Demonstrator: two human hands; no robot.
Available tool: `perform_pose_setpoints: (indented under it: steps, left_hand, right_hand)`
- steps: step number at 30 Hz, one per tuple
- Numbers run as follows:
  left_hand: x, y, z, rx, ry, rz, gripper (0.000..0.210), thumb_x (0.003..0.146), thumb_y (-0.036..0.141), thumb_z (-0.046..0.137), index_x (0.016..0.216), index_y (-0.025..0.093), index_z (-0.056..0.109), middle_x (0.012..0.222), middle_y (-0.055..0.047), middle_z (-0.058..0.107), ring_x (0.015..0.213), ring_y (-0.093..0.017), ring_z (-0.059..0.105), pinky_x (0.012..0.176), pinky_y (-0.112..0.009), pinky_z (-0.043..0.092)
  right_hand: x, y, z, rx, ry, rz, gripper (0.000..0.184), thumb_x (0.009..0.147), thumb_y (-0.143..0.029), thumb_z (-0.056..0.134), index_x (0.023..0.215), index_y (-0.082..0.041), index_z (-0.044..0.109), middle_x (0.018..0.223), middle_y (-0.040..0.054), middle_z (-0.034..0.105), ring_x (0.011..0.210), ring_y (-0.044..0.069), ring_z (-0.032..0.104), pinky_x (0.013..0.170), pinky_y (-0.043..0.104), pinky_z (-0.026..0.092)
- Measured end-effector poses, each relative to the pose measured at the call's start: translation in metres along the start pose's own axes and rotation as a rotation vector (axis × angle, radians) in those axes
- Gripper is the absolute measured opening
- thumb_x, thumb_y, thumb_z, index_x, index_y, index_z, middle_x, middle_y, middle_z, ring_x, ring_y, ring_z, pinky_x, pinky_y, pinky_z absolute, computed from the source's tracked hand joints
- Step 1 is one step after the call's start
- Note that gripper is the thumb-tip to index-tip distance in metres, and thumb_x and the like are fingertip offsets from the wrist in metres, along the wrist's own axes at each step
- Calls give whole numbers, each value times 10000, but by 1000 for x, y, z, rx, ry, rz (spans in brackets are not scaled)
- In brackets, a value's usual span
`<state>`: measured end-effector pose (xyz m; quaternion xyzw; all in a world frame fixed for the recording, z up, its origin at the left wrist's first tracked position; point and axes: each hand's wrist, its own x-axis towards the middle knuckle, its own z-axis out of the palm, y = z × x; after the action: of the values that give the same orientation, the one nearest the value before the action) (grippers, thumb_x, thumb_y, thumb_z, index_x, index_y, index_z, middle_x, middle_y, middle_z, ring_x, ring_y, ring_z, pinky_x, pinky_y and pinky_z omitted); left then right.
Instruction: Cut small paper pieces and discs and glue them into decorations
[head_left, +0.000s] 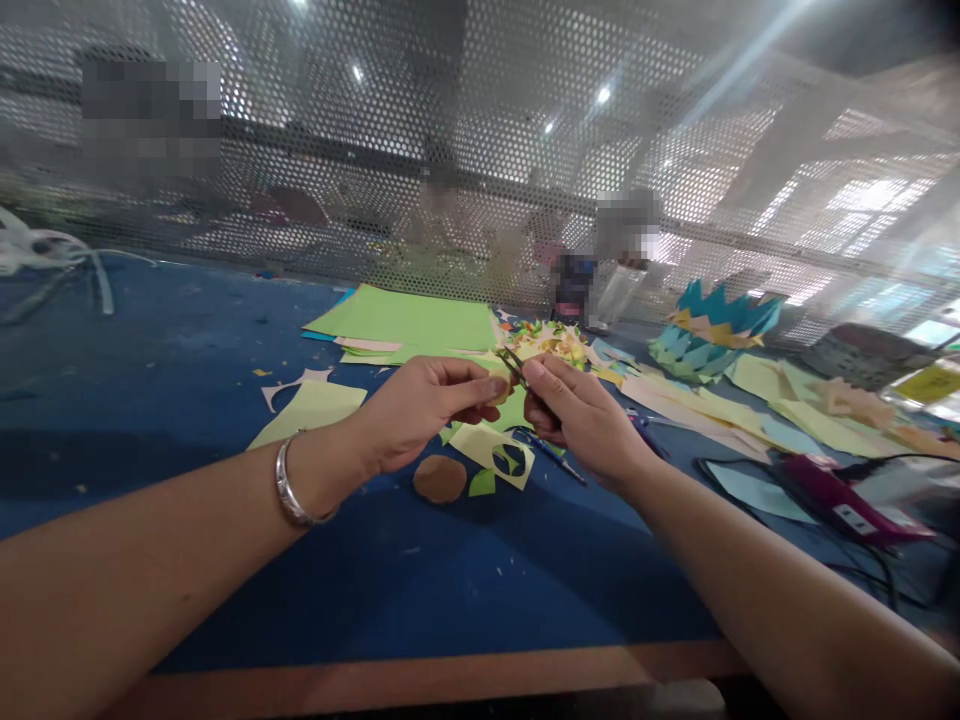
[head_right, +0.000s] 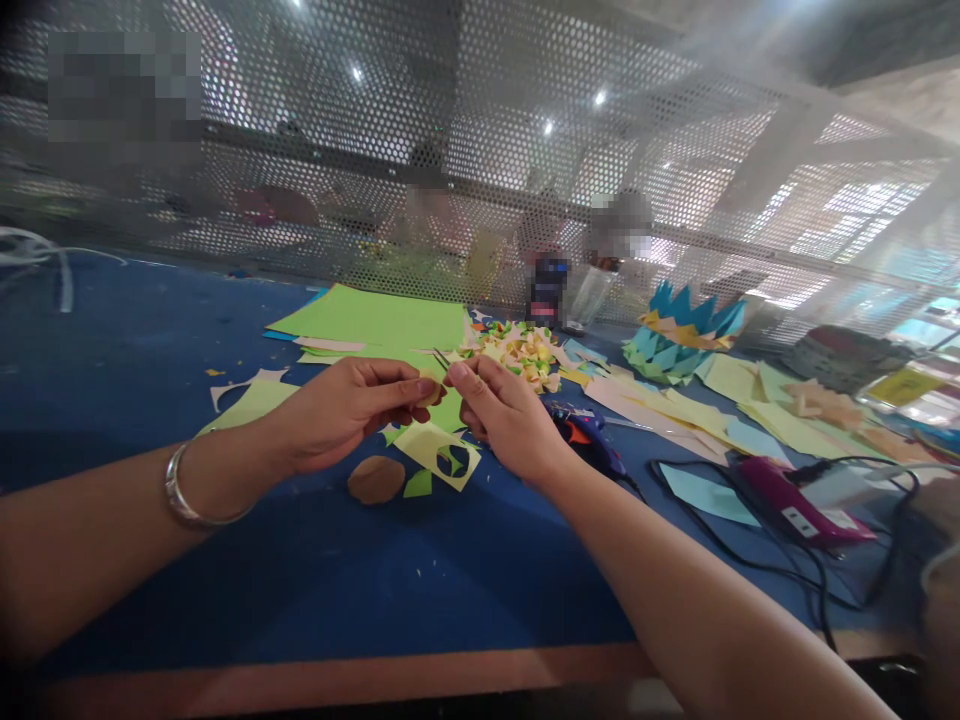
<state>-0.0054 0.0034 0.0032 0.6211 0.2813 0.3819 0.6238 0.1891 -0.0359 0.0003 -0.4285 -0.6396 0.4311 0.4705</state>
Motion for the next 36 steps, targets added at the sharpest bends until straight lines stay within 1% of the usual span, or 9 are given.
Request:
perform_pose_setpoints:
  steps: [2, 5, 8, 12, 17, 22, 28, 36]
  left_hand:
    - [0, 0, -2, 12, -4, 19, 213, 804, 369, 822, 800, 166, 761, 741, -10, 696, 720, -118, 610, 691, -239, 443]
    - [0, 1, -2, 22, 44, 8, 256, 786, 399, 837, 835, 167, 740, 772, -25, 729, 759, -141, 657, 690, -252, 437]
    - [-1, 4, -1, 13, 83, -11, 251, 785, 397, 836, 822, 180, 714, 799, -27, 746, 802, -157, 687, 691, -257, 433]
    - [0, 4, 0, -14, 97, -16, 206, 806, 366, 818, 780, 184, 725, 777, -9, 722, 779, -131, 658, 679, -245, 422]
    - [0, 1, -1, -59, 62, 8, 182, 781, 338, 833, 764, 184, 738, 751, -5, 713, 729, -125, 629, 683, -253, 422]
    - [-1, 3, -1, 10, 23, 32, 196, 791, 368, 821, 771, 189, 742, 707, 14, 674, 670, -113, 595, 627, -251, 379]
    - [-3, 7, 0, 17, 3, 41, 176, 819, 342, 795, 776, 181, 738, 692, 14, 665, 648, -101, 581, 621, -246, 367]
    - [-3, 5, -1, -34, -15, 39, 220, 773, 355, 847, 767, 165, 736, 688, 14, 659, 657, -95, 596, 633, -235, 379]
  right_hand:
    - [-1, -2, 0, -9, -5, -11, 370, 1003, -554, 547, 860, -215, 506, 581, -87, 367, 483, 73, 276, 434, 229, 192]
    - [-2, -3, 1, -31, -27, -16, 382, 991, -551, 572, 827, -212, 504, 582, -85, 359, 489, 73, 269, 440, 241, 187]
    - [-2, 0, -1, -65, -38, -25, 396, 977, -567, 593, 822, -210, 517, 575, -84, 360, 494, 75, 274, 452, 256, 188]
    - [-2, 3, -4, -149, -33, -61, 398, 965, -589, 610, 877, -204, 562, 589, -85, 354, 509, 78, 265, 470, 269, 173]
    - [-5, -1, -4, -255, -20, -97, 399, 981, -592, 582, 903, -201, 572, 596, -81, 361, 512, 82, 277, 472, 273, 179]
    - [-7, -7, -2, -306, -10, -107, 382, 989, -569, 576, 891, -200, 560, 585, -79, 388, 503, 84, 298, 467, 269, 194]
    - [-8, -9, -2, -361, -4, -125, 365, 1001, -544, 563, 876, -202, 558, 575, -79, 393, 497, 85, 313, 465, 264, 216]
    - [-9, -10, -1, -361, -7, -129, 339, 1009, -509, 560, 867, -202, 549, 584, -80, 399, 496, 83, 316, 465, 257, 230]
